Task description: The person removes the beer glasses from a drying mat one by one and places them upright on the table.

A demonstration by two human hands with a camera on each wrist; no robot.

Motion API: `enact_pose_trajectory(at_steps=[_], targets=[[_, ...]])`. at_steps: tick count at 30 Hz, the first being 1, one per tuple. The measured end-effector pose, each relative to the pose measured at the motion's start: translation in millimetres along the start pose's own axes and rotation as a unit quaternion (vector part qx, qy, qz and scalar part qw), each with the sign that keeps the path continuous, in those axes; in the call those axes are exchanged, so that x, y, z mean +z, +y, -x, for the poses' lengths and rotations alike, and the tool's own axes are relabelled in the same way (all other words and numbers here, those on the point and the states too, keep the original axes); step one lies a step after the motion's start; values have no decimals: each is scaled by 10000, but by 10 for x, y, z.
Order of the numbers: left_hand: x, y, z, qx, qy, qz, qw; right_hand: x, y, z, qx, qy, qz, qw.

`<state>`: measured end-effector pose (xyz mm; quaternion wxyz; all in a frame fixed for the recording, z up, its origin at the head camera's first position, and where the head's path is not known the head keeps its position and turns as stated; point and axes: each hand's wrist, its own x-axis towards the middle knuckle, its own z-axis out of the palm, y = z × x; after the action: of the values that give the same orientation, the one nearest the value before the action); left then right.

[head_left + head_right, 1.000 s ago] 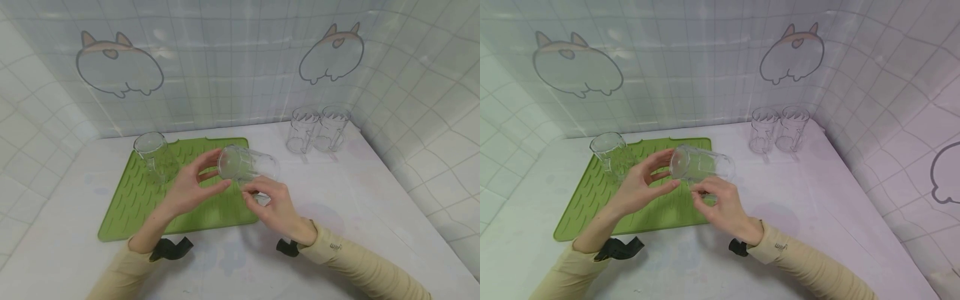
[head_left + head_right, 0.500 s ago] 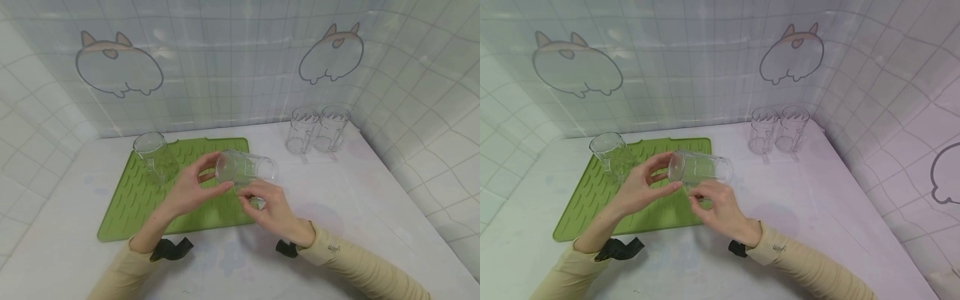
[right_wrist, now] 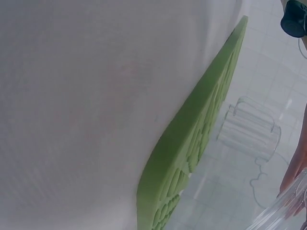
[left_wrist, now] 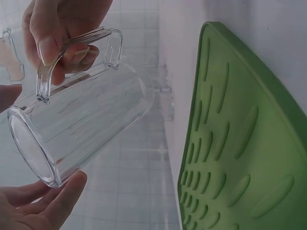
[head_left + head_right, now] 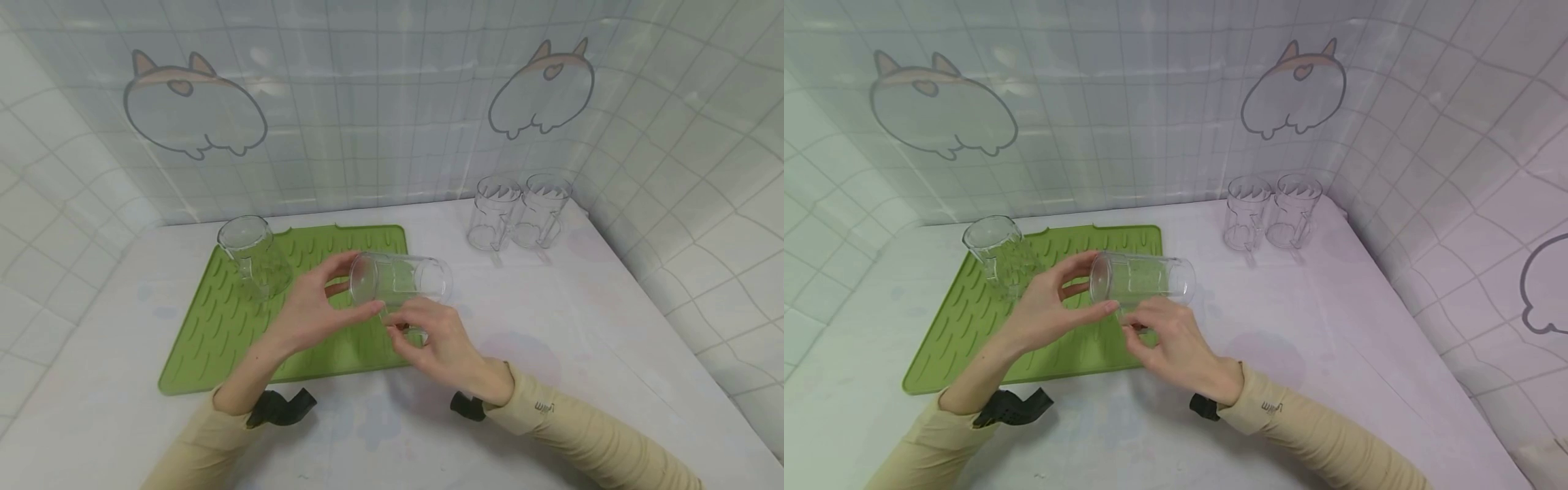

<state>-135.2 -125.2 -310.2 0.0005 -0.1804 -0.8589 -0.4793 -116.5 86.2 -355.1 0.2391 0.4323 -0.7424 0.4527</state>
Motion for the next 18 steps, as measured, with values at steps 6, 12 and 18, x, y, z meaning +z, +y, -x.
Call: enact_pose_trajectory(at_steps=[6, 12, 18], targets=[[7, -12, -9, 15, 73, -78, 9999, 5, 3, 2, -27, -69, 83, 9999], [16, -29, -13, 0, 133, -110, 9999, 8, 2, 1, -21, -67, 88, 9999], [16, -26, -6, 176, 245, -75, 9995, 13, 10, 2, -18, -92, 19, 10000]])
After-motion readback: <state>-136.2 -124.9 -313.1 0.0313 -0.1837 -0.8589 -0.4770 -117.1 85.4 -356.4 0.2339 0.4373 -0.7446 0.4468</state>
